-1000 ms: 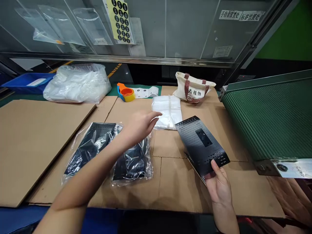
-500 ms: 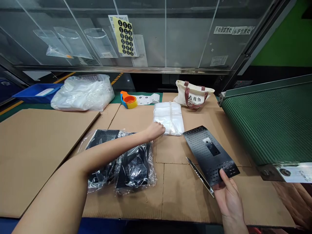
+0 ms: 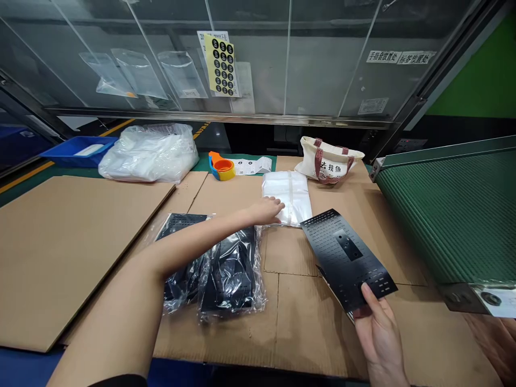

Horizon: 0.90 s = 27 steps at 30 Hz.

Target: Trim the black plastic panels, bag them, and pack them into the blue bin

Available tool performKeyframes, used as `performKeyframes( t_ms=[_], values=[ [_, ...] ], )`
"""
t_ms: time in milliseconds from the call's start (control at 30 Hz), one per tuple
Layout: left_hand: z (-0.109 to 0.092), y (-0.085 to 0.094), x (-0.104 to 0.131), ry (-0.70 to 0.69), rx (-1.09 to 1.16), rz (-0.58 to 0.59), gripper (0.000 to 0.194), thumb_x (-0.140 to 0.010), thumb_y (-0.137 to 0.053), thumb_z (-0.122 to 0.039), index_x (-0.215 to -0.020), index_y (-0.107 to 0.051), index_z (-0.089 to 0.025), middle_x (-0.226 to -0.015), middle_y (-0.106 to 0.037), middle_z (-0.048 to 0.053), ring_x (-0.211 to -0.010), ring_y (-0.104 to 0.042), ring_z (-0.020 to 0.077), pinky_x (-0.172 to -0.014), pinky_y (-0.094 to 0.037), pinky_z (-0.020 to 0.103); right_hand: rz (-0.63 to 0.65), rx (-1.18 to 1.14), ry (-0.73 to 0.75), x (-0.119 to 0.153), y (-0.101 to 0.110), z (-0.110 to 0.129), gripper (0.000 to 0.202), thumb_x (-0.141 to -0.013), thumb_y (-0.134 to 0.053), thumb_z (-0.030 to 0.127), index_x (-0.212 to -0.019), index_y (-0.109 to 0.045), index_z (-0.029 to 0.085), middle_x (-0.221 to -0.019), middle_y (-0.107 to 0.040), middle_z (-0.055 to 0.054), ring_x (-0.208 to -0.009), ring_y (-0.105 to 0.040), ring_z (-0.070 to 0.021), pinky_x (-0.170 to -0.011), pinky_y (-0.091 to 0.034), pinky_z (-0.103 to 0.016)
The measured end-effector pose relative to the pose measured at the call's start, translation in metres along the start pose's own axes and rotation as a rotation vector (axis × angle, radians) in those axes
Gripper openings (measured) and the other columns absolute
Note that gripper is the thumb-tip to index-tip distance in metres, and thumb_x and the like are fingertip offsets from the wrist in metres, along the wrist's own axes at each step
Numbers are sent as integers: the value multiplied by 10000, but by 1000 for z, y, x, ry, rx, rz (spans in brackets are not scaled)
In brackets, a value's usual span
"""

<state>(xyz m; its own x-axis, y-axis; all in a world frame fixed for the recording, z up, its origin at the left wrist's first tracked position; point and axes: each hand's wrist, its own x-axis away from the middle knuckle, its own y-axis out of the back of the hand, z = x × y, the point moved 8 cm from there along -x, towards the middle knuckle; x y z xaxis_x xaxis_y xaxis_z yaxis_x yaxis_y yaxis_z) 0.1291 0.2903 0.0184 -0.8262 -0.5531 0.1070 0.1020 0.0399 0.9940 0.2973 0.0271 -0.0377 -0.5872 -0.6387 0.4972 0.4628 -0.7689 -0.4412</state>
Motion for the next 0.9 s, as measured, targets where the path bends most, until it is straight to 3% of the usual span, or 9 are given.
performKeyframes(
  t_ms=[67,200,300,467,567,633,700,833,900],
  values=[
    [-7,-3,4,-14,-6,4,84,-793,-597,-85,-846,-660,-98,-927,-700,184,-883,-635,270,-732,-417,336,-7,1,-4,0,1,0,610,-566,-875,350,-1128,-675,222,-987,-746,2,-875,-679,-143,-1059,-408,-329],
    [-6,-2,2,6,35,-4,169,-804,-528,-19,-760,-661,-113,-847,-704,163,-853,-642,247,-716,-409,326,1,32,19,2,-2,2,614,-597,-855,353,-1163,-659,218,-1005,-742,-13,-929,-679,-176,-1047,-424,-364],
    [10,-1,-8,81,99,-11,40,-817,-615,-133,-815,-655,-136,-876,-710,116,-835,-640,224,-658,-395,289,19,97,24,2,-4,0,608,-649,-816,373,-1207,-634,215,-1047,-730,-32,-992,-663,-205,-1024,-447,-395],
    [30,-8,-20,229,217,-29,192,-856,-622,-339,-861,-629,-147,-862,-706,72,-786,-632,199,-589,-384,259,24,175,7,1,-1,-5,576,-674,-786,378,-1201,-631,204,-1097,-713,-45,-1107,-609,-227,-1048,-423,-407],
    [24,-14,-22,233,265,-61,148,-867,-571,-192,-1003,-616,-154,-947,-706,62,-865,-634,190,-648,-407,256,41,192,-9,1,-4,-4,605,-636,-794,339,-1200,-625,203,-1162,-687,-55,-1181,-562,-262,-1031,-444,-441],
    [17,-16,-23,203,289,-77,242,-842,-541,-86,-1055,-618,-171,-1020,-698,63,-946,-627,187,-703,-416,255,46,221,-11,3,-8,-2,633,-606,-797,319,-1204,-619,214,-1210,-663,-52,-1213,-534,-279,-1020,-457,-450],
    [12,-17,-24,184,313,-86,223,-834,-548,-83,-1012,-648,-173,-1049,-693,75,-985,-620,198,-735,-420,264,69,243,-8,4,-15,-1,640,-595,-795,310,-1204,-619,220,-1246,-642,-53,-1229,-520,-290,-1013,-465,-456],
    [17,-15,-28,223,377,-86,165,-875,-568,-257,-831,-685,-150,-938,-710,103,-902,-637,234,-703,-429,294,120,239,33,8,-30,1,642,-579,-814,306,-1187,-623,224,-1256,-629,-48,-1208,-535,-283,-1035,-447,-450],
    [21,-14,-30,224,411,-79,131,-851,-593,-216,-775,-685,-160,-883,-715,80,-869,-640,218,-703,-424,283,111,256,71,8,-32,0,644,-564,-836,338,-1162,-631,215,-1221,-642,-45,-1180,-556,-265,-1067,-412,-438]
  ],
)
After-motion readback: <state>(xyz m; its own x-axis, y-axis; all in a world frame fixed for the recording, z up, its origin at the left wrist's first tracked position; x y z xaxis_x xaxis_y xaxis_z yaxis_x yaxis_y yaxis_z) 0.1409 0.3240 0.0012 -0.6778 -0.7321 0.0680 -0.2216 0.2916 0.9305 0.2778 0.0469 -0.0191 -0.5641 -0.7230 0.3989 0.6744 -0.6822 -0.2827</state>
